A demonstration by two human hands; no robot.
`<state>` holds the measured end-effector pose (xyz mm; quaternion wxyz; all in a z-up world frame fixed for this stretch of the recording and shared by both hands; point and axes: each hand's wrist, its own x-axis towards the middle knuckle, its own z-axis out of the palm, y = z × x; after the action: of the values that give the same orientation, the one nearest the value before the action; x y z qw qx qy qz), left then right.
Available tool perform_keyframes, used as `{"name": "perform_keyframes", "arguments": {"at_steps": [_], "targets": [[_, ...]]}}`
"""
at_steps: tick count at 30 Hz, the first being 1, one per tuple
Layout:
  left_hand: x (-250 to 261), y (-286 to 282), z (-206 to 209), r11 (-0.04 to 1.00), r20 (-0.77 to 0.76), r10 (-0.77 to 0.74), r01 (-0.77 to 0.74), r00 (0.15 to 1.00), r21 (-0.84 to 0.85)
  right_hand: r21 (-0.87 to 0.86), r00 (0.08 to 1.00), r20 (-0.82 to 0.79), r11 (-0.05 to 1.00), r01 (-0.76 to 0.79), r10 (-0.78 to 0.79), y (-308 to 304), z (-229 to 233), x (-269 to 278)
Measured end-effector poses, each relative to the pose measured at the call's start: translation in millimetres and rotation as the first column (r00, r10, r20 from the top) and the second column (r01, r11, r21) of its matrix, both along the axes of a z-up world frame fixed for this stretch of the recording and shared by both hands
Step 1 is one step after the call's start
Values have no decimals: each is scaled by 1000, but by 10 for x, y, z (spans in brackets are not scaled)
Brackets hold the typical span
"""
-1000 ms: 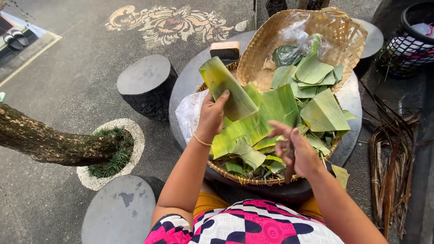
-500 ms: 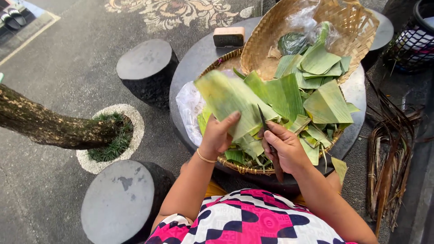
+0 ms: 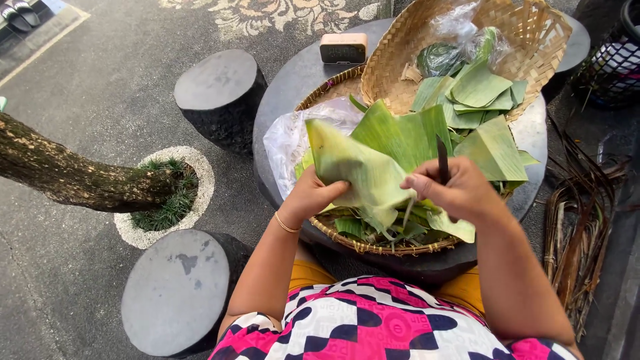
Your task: Cutting and folding banana leaves to prepare them for use.
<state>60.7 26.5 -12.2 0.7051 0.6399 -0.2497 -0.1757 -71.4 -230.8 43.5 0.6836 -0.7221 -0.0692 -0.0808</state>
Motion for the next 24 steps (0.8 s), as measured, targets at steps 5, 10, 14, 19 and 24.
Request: {"name": "perform_keyframes", "arguments": {"at_steps": [5, 10, 14, 19, 24], "targets": [[159, 165, -77, 997, 27, -72, 71, 997, 39, -209, 985, 168, 976, 64, -29, -31, 289, 386], [205, 232, -203, 970, 55, -216, 208, 975, 125, -211, 970, -240, 974, -89, 37, -24, 45, 895], [88, 354, -34, 971, 43, -172, 162, 984, 173, -90, 957, -133, 959, -270, 257, -20, 95, 896], [37, 177, -2, 999, -12, -15, 15, 1000, -29, -255, 989, -83, 957, -137, 119, 129, 334, 749], [-185, 79, 308, 999, -35, -23, 21, 999, -43, -432, 999, 7, 901, 50, -52, 216, 282, 733]]}}
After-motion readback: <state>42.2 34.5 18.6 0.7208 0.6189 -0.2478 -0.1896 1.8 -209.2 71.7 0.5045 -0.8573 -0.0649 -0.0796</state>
